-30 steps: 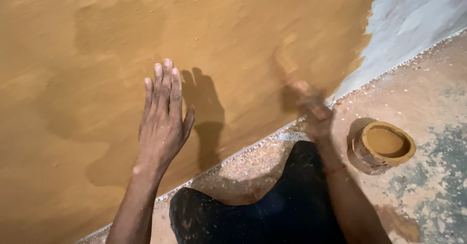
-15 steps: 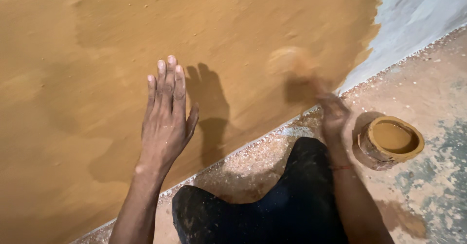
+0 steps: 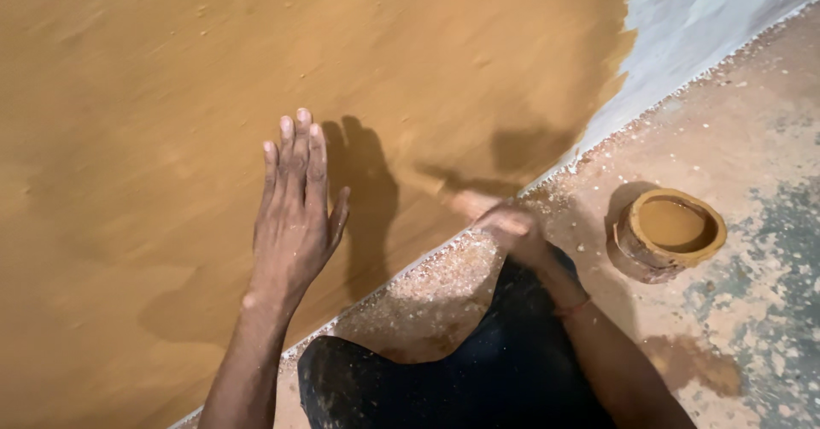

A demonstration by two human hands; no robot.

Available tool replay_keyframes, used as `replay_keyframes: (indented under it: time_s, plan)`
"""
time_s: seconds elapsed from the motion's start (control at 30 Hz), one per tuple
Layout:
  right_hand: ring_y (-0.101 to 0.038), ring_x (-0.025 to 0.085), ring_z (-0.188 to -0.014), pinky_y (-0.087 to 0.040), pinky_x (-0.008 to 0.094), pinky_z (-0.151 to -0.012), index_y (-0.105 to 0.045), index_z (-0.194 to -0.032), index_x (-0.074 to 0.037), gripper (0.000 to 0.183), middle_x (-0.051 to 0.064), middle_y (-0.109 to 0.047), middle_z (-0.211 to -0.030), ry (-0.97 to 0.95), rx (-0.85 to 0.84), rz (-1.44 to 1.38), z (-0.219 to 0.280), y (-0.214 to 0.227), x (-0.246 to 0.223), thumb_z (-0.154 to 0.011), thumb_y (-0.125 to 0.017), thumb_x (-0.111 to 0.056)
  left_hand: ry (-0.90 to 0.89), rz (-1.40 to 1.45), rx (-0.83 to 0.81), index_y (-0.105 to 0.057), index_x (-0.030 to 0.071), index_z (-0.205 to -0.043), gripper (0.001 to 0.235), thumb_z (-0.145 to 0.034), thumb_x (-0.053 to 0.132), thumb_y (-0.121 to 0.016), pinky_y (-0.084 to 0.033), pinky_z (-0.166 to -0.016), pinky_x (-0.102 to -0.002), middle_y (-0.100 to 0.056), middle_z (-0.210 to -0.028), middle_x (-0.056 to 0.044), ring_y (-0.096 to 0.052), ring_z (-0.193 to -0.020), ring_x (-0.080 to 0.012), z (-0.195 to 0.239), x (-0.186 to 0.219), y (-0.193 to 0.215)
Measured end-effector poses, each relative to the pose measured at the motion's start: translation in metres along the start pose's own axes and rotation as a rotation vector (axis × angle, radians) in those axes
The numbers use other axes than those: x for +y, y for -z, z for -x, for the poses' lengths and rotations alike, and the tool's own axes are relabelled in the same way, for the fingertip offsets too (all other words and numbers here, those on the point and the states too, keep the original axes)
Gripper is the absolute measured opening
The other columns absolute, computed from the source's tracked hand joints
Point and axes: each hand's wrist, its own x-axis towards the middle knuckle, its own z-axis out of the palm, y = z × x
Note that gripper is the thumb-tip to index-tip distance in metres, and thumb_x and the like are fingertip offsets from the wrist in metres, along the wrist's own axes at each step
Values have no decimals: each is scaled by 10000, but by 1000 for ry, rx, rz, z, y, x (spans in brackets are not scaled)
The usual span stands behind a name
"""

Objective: The person paints a wall with a brownish-yellow paint using a brush. They repeatedly dip the brush into a small container and apply the paint in smooth strokes, covering the lower section of the wall.

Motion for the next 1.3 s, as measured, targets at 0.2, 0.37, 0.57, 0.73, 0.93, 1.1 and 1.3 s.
replay_keyframes:
  time_s: [0.2,0.37,0.57,0.73,0.93,1.1,1.3]
  plan:
    - [-728,267,-1131,-563,391,-1020,-767,-1036,-52,115,131,-765,-1204,226,-105,27,-12,-23,-7,-1016,-661,-12,-35,17,1,-116,-5,-1629,854,-1009,190,-669,-187,-1310,-563,-181,-1697,-243,-189,-1589,-394,-8,4,-4]
    - [-705,166,-1141,-575,312,-1035,-712,-1040,19,83,124,-739,-1231,-48,588,-143,-16,55,-3,-1035,-632,39,-45,42,-24,-122,16,-1632,837,-1021,208,-661,-181,-1306,-565,-179,-1700,-226,-198,-1584,-380,-8,11,-14]
    - [-722,263,-1093,-621,331,-974,-616,-1189,-27,217,154,-704,-1193,70,1115,-563,50,178,-41,-1016,-670,-148,-39,405,-121,-82,79,-1659,855,-1035,237,-645,-188,-1321,-528,-141,-1729,-187,-186,-1610,-365,-12,42,-82]
    - [-750,334,-1106,-657,344,-967,-589,-1247,-31,392,235,-721,-1273,137,1258,-805,99,204,-86,-985,-701,-300,291,993,-431,-155,78,-1625,891,-945,255,-703,-301,-1191,-456,-222,-1682,-173,-247,-1533,-330,-20,103,-215]
    - [-738,254,-1040,-637,248,-847,-603,-1529,20,491,219,-732,-1228,226,1164,-1036,184,193,-102,-1103,-680,-211,606,1768,-786,-444,38,-1552,624,-979,185,-640,-468,-1102,-355,-610,-1430,-127,-568,-1315,-235,9,203,-413]
    - [-732,266,-1130,-648,301,-936,-645,-1377,32,441,191,-737,-1205,204,1441,-1150,252,178,-108,-1004,-713,-194,891,1972,-933,-576,46,-1340,334,-1022,146,-588,-496,-1025,-362,-663,-1246,-62,-596,-1164,-188,59,299,-551]
    - [-714,291,-1165,-655,274,-972,-694,-1383,49,442,227,-721,-1217,213,1605,-1178,302,174,-124,-991,-738,-149,1215,2226,-903,-572,136,-1070,45,-1028,144,-584,-515,-892,-364,-665,-1043,-51,-659,-974,-176,89,387,-639]
